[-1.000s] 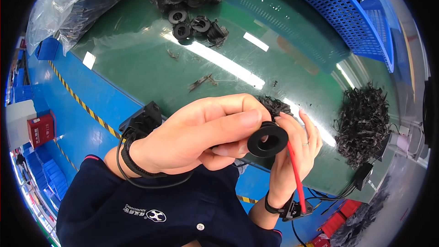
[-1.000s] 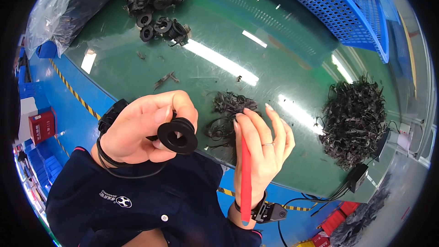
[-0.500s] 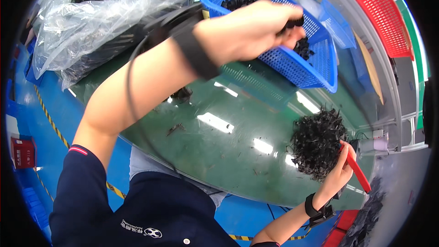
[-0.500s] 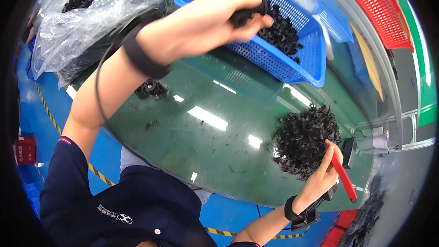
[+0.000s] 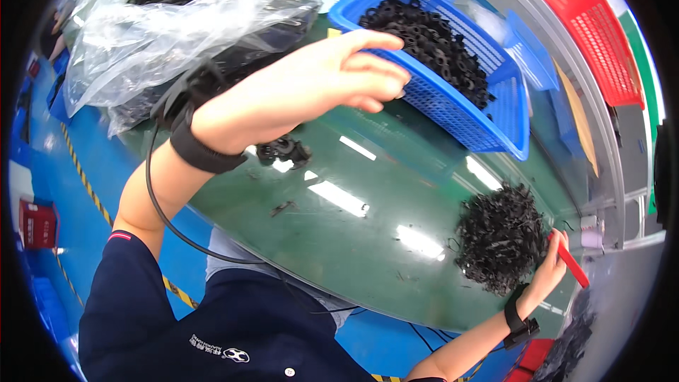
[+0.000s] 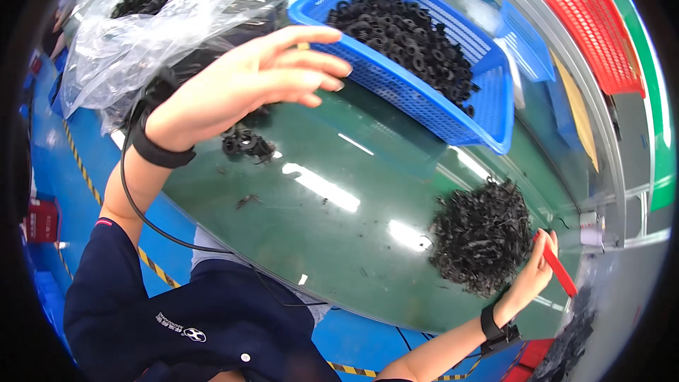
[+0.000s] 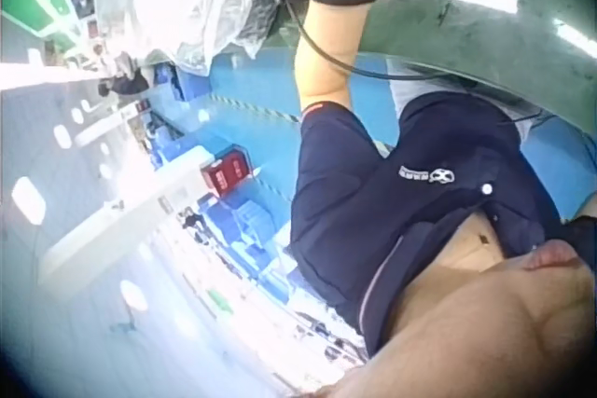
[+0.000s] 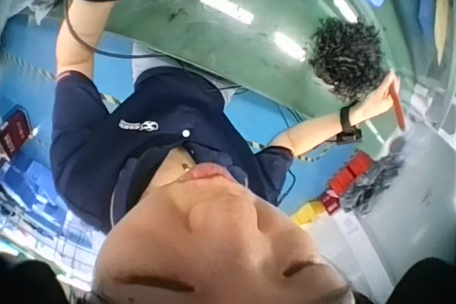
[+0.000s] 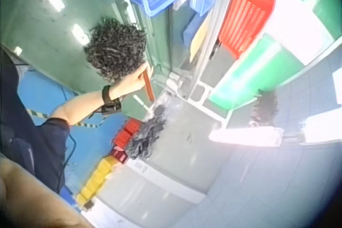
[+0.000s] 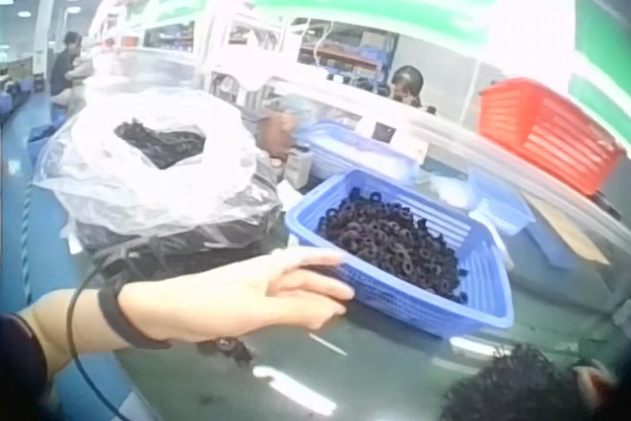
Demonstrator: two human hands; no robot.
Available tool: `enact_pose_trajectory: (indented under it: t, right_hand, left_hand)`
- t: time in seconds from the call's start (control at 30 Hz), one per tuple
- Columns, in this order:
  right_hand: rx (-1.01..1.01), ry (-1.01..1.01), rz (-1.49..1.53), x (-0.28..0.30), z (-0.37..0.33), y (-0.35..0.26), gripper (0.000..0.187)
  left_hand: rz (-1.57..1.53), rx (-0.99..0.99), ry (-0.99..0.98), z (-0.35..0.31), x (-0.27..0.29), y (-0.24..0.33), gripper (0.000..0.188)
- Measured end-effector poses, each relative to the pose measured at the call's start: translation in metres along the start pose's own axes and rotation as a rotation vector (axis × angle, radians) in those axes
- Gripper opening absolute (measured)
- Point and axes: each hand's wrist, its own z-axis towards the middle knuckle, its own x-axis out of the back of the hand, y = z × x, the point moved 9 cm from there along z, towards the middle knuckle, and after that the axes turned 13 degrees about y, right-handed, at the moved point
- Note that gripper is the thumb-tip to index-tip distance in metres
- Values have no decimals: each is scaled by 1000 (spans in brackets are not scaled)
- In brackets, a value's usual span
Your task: Cleaning and trimming excess rubber from manufactured seals using a small tool.
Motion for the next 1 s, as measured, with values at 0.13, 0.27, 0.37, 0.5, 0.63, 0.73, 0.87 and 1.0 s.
enact_pose_trajectory:
  t: [0.13, 0.27, 0.37, 0.5, 0.63, 0.73, 0.87, 1.0]
  right_hand:
    - [17, 44, 20, -3, -19, -34, 25]
    - [104, -16, 60, -27, -59, -87, 21]
    - [150, -94, 101, -46, -94, -121, 19]
    - [77, -344, 338, -73, -143, -142, 15]
    - [-242, -651, 723, -110, -205, -149, 16]
    - [-495, -698, 981, -128, -233, -152, 17]
    - [-571, -700, 1033, -132, -245, -149, 17]
    - [-622, -577, 877, -123, -235, -135, 18]
  left_hand:
    - [914, -425, 15, -45, 28, -6, 41]
    - [1309, -383, 175, -83, 50, -35, 31]
    - [1363, -403, 283, -93, 59, -43, 25]
    - [1189, -425, 323, -101, 42, -39, 17]
    - [1052, -467, 275, -119, 3, -44, 14]
    - [944, -530, 239, -133, -24, -53, 18]
    - [651, -445, 190, -141, -43, -61, 21]
    - [643, -416, 253, -132, -25, -43, 24]
